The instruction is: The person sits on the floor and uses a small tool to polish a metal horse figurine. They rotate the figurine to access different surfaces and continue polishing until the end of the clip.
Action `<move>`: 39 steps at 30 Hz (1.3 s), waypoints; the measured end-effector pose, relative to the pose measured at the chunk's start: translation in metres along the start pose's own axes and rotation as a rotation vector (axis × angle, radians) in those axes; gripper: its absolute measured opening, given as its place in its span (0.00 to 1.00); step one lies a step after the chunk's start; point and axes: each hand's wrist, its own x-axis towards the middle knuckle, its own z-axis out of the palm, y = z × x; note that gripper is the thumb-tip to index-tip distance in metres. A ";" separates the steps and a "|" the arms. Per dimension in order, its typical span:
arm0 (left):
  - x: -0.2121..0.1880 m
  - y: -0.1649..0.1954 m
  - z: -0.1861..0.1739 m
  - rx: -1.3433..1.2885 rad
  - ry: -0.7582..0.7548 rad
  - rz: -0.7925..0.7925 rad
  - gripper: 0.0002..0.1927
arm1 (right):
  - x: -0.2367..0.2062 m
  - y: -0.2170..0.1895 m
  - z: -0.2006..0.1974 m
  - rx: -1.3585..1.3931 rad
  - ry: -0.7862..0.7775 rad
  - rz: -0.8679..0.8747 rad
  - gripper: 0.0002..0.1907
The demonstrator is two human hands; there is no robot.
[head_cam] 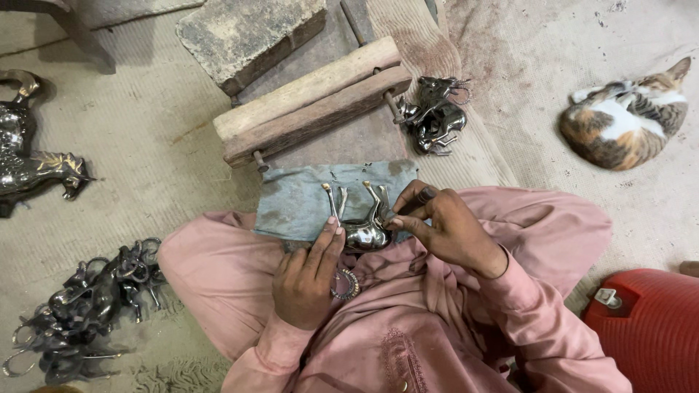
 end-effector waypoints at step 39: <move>0.088 0.033 -0.056 -0.216 -0.231 -0.229 0.23 | -0.048 0.026 0.032 0.605 0.506 -0.148 0.07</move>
